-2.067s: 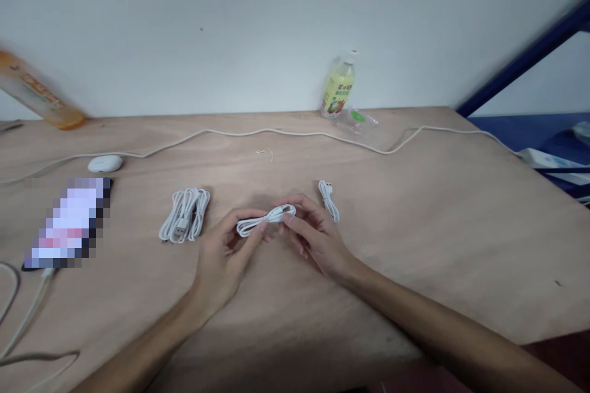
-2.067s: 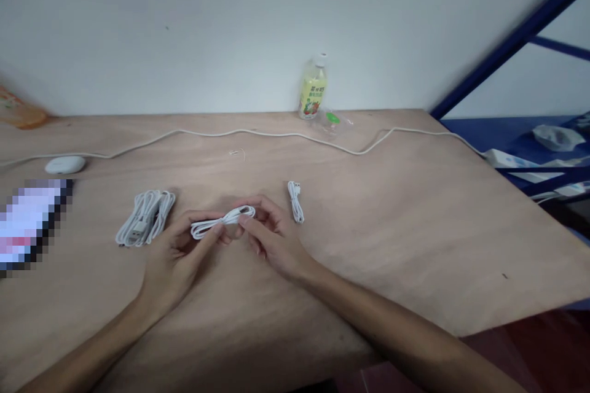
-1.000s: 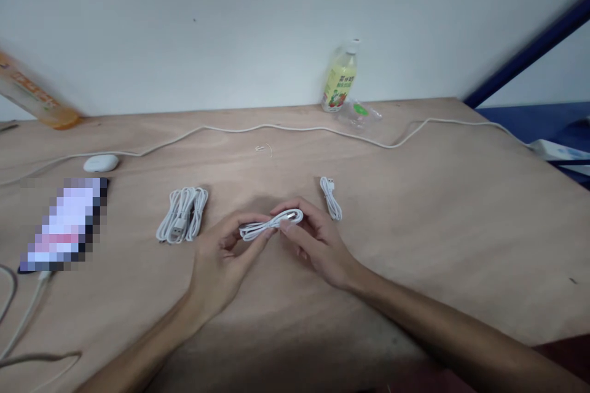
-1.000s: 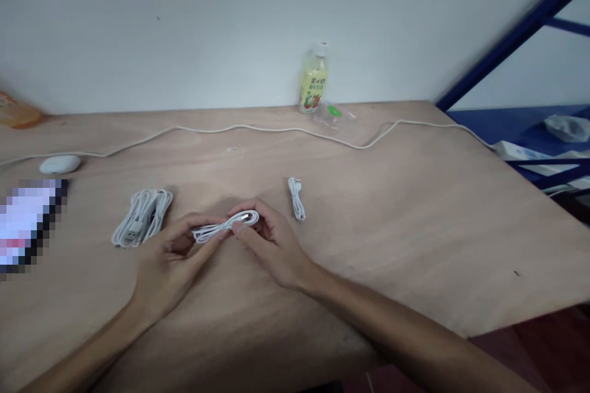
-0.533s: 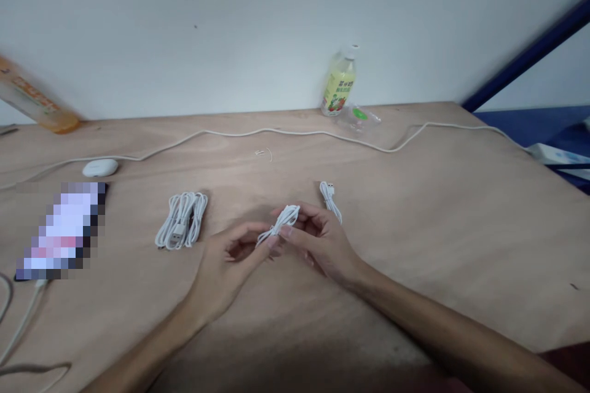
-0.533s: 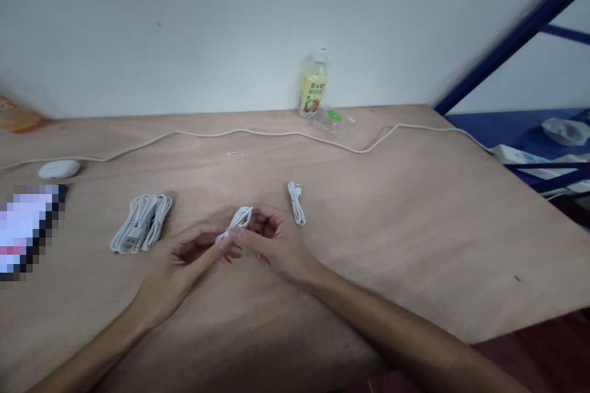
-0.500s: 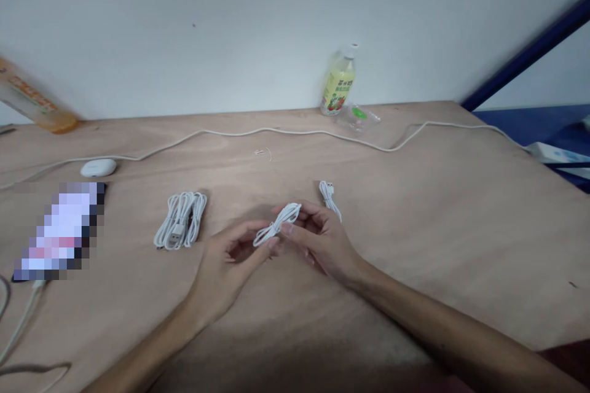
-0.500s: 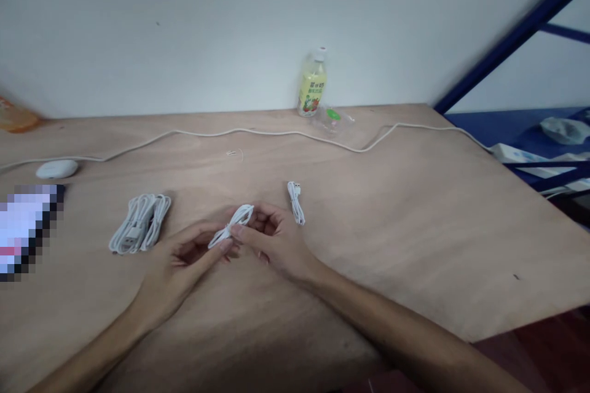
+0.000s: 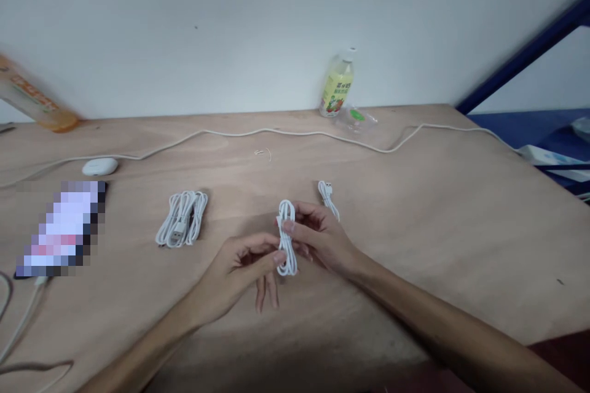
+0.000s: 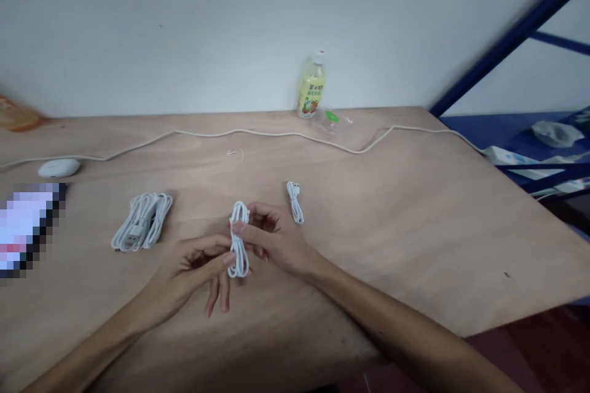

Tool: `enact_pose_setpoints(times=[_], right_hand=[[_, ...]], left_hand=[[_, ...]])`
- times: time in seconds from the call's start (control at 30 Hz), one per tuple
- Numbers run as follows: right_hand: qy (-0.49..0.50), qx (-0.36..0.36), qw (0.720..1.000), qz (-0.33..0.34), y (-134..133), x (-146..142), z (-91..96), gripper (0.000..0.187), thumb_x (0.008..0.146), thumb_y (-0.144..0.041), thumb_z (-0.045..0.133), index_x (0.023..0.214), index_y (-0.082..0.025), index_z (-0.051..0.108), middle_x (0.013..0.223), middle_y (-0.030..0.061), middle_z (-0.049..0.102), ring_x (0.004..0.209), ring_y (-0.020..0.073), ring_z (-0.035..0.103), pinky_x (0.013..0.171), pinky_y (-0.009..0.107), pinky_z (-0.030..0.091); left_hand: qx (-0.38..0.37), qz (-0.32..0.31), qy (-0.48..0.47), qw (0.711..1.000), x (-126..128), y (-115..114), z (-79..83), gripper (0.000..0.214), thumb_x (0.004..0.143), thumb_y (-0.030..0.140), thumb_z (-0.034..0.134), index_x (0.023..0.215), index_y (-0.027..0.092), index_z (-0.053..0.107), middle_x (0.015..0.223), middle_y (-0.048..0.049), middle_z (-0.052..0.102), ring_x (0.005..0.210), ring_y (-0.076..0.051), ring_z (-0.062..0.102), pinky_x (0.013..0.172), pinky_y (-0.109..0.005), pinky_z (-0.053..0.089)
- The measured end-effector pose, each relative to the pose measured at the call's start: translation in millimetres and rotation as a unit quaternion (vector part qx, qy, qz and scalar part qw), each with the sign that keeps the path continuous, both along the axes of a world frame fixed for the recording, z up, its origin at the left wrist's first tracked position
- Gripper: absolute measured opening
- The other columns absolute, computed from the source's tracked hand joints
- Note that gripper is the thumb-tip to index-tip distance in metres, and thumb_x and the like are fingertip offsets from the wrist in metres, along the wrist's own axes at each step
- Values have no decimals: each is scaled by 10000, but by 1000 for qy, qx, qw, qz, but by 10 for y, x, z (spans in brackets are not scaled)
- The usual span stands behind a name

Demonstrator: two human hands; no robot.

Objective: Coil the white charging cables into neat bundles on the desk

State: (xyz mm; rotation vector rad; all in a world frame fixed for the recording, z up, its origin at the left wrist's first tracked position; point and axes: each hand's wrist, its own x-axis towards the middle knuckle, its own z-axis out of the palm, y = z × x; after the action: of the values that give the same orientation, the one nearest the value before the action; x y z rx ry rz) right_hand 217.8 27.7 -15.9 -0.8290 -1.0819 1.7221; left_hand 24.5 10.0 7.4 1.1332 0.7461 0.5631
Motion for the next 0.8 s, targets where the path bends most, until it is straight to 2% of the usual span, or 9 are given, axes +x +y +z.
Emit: enact_pose_setpoints(times=[0.1, 0.17, 0.27, 0.37, 0.5, 0.6, 0.67, 0.8], right_hand=[[-14, 1, 1000, -15, 43, 32, 74, 399, 840, -573, 879, 828, -209, 717, 511, -96, 507, 402, 60, 364, 393, 197, 290], [-30, 11, 997, -71, 96, 120, 205, 419, 831, -594, 863, 805, -204, 712, 487, -95, 498, 376, 57, 338, 368, 198, 258], [-64, 4, 982, -178, 156, 366, 451, 387, 737, -528, 908, 803, -203, 708, 528, -76, 549, 419, 80, 429, 383, 204, 316], [-122, 29, 952, -279, 138, 655, 581, 329, 679, -419, 884, 693, -222, 622, 634, -15, 673, 559, 127, 593, 486, 227, 450], [-276, 19, 880, -386, 35, 896, 447, 262, 624, -357, 861, 672, -210, 650, 684, 57, 756, 634, 171, 662, 599, 280, 522], [-355, -27, 849, -391, -5, 927, 297, 236, 646, -372, 836, 724, -202, 692, 664, 61, 758, 627, 197, 676, 589, 298, 525], [-384, -36, 846, -369, 7, 909, 258, 214, 687, -357, 821, 788, -193, 730, 677, 66, 775, 633, 212, 693, 583, 306, 539], [-406, -28, 843, -352, 79, 862, 294, 214, 734, -292, 816, 915, -179, 792, 782, 76, 827, 701, 221, 745, 631, 304, 581]], left_hand=[[-2, 6, 0, 1000, 10, -12, -5, 405, 1004, 545, 723, 1016, 141, 753, 733, -26, 749, 478, -125, 686, 436, -196, 549], [-1, 32, -6, 999, 17, -20, -30, 426, 1002, 561, 719, 1066, 140, 750, 829, -44, 775, 481, -114, 680, 426, -199, 545], [10, 64, -10, 998, 20, -19, -56, 453, 983, 555, 745, 1145, 132, 747, 831, -37, 767, 478, -107, 666, 411, -193, 529], [27, 85, -11, 996, 5, -4, -45, 446, 985, 538, 741, 1130, 117, 743, 788, -29, 751, 479, -109, 657, 405, -191, 516], [42, 94, -17, 995, -12, 7, -21, 432, 990, 530, 730, 1106, 113, 735, 756, -26, 741, 480, -114, 649, 401, -192, 497], [43, 89, -18, 995, -7, 1, -26, 439, 981, 541, 735, 1093, 116, 732, 741, -20, 729, 474, -113, 639, 401, -194, 489], [46, 89, -16, 995, -2, -5, -35, 445, 971, 547, 745, 1085, 117, 731, 729, -14, 720, 474, -111, 634, 406, -194, 486], [53, 88, -17, 995, -2, -15, -39, 446, 966, 551, 748, 1068, 117, 734, 721, -13, 713, 482, -110, 629, 423, -198, 490]])
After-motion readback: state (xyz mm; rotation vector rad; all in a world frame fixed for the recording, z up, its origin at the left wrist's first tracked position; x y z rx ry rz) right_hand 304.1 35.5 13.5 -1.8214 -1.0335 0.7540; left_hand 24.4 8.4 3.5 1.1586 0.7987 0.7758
